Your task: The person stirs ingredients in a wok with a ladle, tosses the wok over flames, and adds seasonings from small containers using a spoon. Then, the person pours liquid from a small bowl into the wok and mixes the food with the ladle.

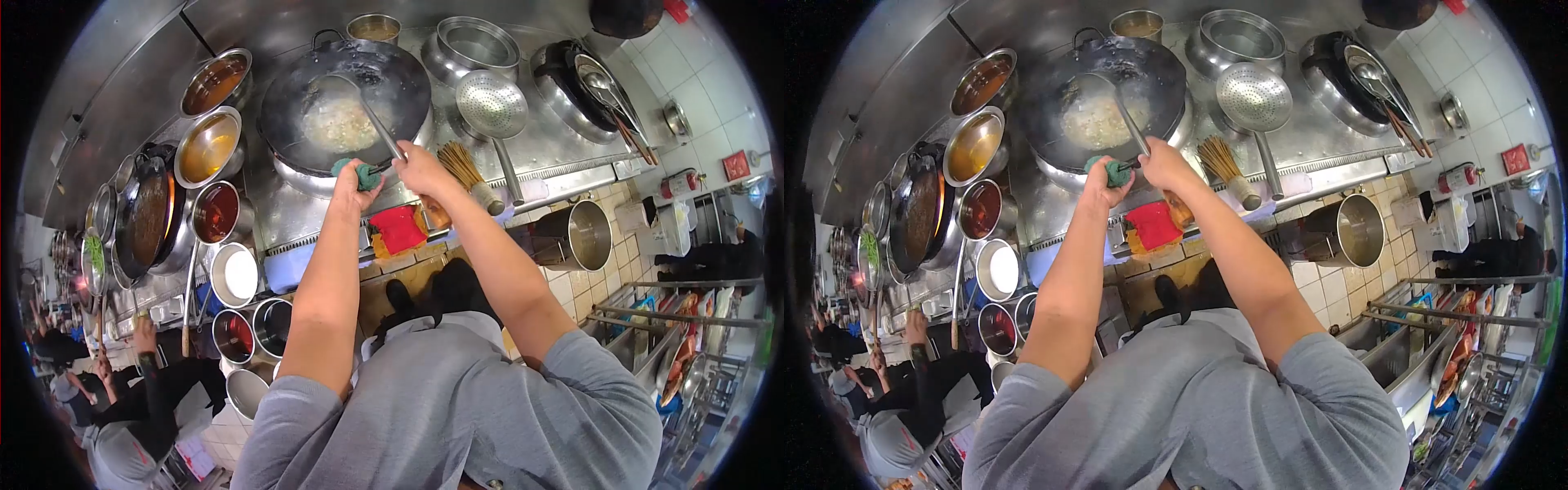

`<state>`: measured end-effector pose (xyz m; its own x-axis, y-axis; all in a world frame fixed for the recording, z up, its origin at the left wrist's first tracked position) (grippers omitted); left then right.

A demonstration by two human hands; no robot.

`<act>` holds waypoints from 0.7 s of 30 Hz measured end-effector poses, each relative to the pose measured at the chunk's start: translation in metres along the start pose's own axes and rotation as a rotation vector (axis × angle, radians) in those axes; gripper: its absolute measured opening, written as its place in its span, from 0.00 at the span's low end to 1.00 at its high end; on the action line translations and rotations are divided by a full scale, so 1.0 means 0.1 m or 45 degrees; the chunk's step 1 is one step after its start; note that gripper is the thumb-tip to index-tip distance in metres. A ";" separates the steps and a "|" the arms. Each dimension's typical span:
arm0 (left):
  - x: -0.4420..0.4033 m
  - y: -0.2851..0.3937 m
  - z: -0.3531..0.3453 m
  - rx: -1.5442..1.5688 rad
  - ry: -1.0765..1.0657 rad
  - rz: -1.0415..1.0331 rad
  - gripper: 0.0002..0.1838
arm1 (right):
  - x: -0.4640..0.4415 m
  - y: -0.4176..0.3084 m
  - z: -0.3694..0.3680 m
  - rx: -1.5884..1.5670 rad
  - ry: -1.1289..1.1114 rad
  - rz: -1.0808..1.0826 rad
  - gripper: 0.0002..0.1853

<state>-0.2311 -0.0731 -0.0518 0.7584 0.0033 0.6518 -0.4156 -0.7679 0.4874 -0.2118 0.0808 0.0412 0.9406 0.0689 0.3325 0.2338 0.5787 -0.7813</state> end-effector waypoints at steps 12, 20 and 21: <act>0.04 0.03 0.00 -0.099 -0.201 0.092 0.22 | 0.55 -0.03 0.21 -0.664 -0.159 -0.121 0.25; 0.00 -0.15 0.10 0.068 -0.024 -0.040 0.07 | 1.29 0.35 0.00 -1.331 -0.472 -0.295 0.20; 0.08 -0.20 0.18 0.091 -0.168 -0.081 0.08 | 1.36 0.46 0.05 -1.395 -0.562 -0.238 0.21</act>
<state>-0.2075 -0.0687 -0.0667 0.8431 -0.0273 0.5370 -0.3317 -0.8124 0.4795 -0.0748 0.1209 0.0529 0.7539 0.4546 0.4743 0.6453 -0.3765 -0.6647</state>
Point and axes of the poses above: each hand's wrist, its own x-axis away from the middle knuckle, its own z-axis out of the back of the hand, y = z × x, the point moved 2 cm from there along -x, towards the middle knuckle, and after that the axes turned 9 degrees about -z, right-handed, at the moved point
